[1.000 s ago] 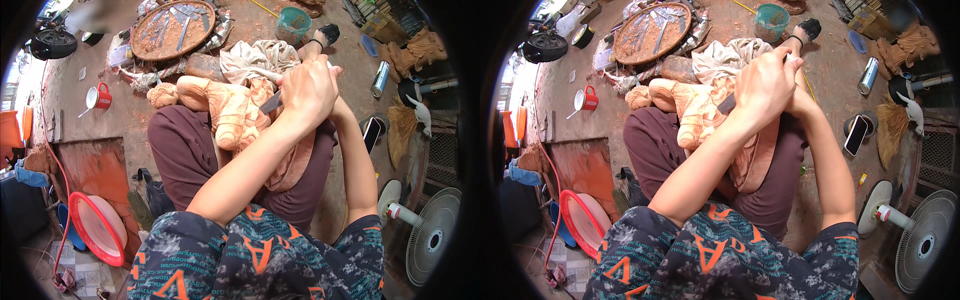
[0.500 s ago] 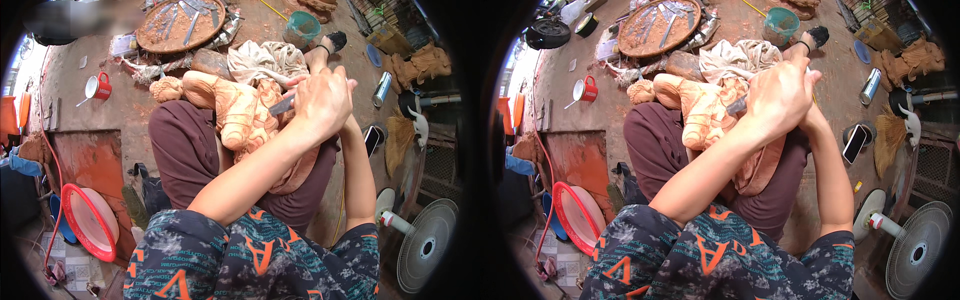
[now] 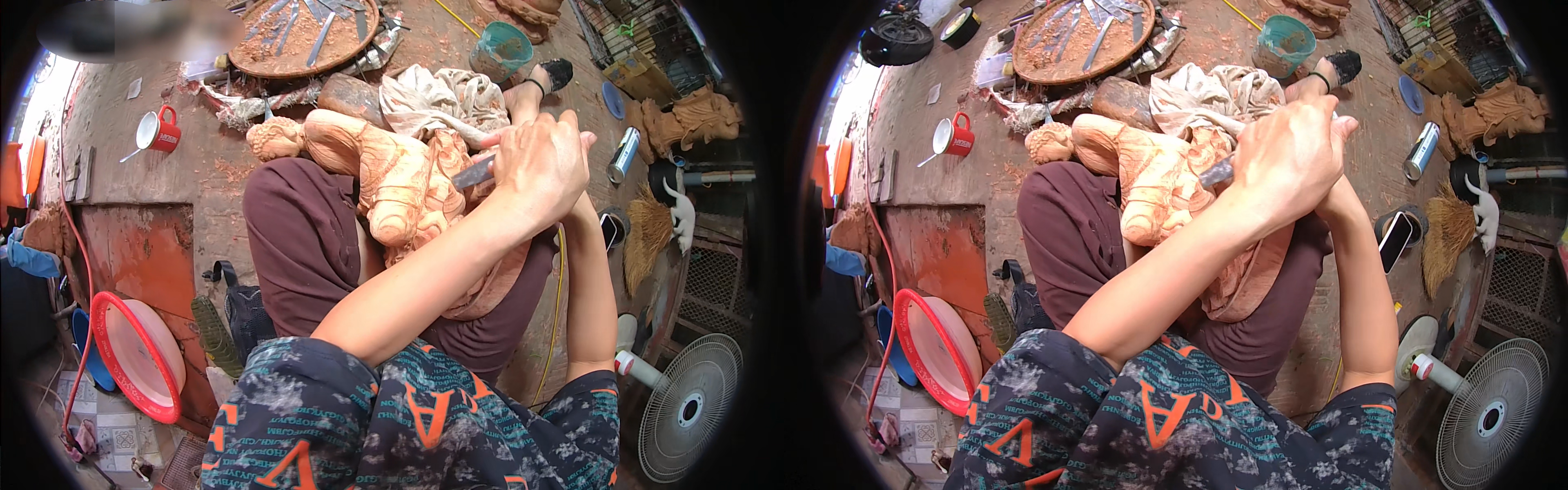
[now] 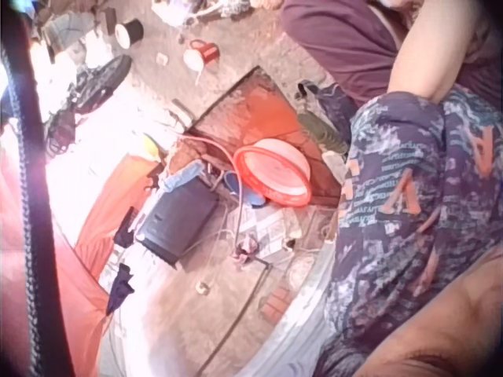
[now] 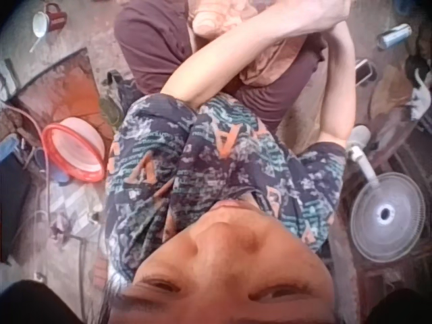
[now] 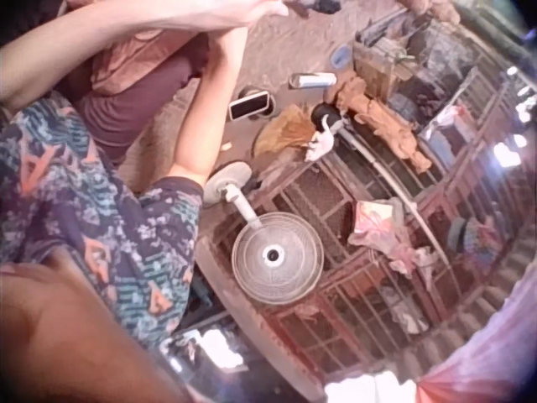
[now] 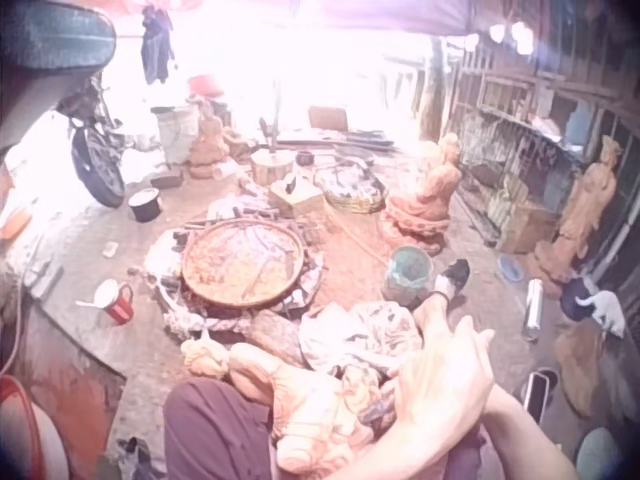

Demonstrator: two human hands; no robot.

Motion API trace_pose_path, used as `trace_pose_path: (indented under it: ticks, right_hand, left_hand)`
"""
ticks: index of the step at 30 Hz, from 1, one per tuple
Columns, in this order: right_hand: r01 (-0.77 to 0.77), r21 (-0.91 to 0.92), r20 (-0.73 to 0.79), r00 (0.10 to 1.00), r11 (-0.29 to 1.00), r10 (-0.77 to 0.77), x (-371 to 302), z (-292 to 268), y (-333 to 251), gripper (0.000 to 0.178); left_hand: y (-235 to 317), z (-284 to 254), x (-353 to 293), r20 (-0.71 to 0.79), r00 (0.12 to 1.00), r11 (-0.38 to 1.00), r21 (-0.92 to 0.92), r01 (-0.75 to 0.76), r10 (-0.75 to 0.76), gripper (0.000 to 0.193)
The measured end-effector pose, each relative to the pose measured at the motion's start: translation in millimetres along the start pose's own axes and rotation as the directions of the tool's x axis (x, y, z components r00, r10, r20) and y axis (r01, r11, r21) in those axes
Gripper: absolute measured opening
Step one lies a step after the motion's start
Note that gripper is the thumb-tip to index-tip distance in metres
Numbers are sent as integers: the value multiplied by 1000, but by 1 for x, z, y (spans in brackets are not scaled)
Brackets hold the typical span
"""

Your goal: The person is carving a wooden sculpture of a figure, using a small carving knife to refine details on the torso and limbs. The person holds the sculpture on their lap and uses both hands to manipulate the tool and the wood.

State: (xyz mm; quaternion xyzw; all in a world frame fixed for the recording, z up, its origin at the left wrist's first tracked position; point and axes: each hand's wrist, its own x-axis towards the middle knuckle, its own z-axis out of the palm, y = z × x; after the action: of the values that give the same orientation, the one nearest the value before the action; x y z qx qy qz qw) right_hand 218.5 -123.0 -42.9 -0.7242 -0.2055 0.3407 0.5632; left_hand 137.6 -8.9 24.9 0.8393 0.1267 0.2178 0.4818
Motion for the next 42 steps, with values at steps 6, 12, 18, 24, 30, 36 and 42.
trace_pose_path:
  ticks: [6, 12, 18, 24, 30, 36, 42]
  right_hand:
    - [-5, -5, 10, 1000, 1000, 5, 3, 0, -4, 43]
    - [-13, -10, 21, 1000, 1000, 13, 5, -1, -5, 43]
    - [-21, -8, 22, 1000, 1000, 21, 3, -1, -7, 43]
    - [-41, -3, 29, 999, 999, 41, -4, -3, -3, 44]
    - [-45, -1, 52, 998, 999, 45, 5, -3, -7, 45]
    - [-57, -7, 57, 997, 998, 57, 4, -5, -10, 45]
    - [-65, 8, 74, 995, 998, 64, 3, -7, -9, 46]
  left_hand:
    - [1, -2, 6, 37, 999, 998, -42, 38, -36, 33]
    - [1, -3, 8, 55, 996, 995, -63, 79, -75, 33]
    - [-5, 1, 0, -82, 996, 997, -74, -24, 17, 32]
    - [-5, 2, 2, -84, 995, 999, 1, -47, 47, 32]
    - [-4, 2, 13, -52, 997, 998, -25, 61, -62, 32]
    - [-2, 3, 18, -53, 986, 986, -57, 155, -158, 35]
    - [-2, -7, 9, -102, 991, 994, -74, 74, -81, 33]
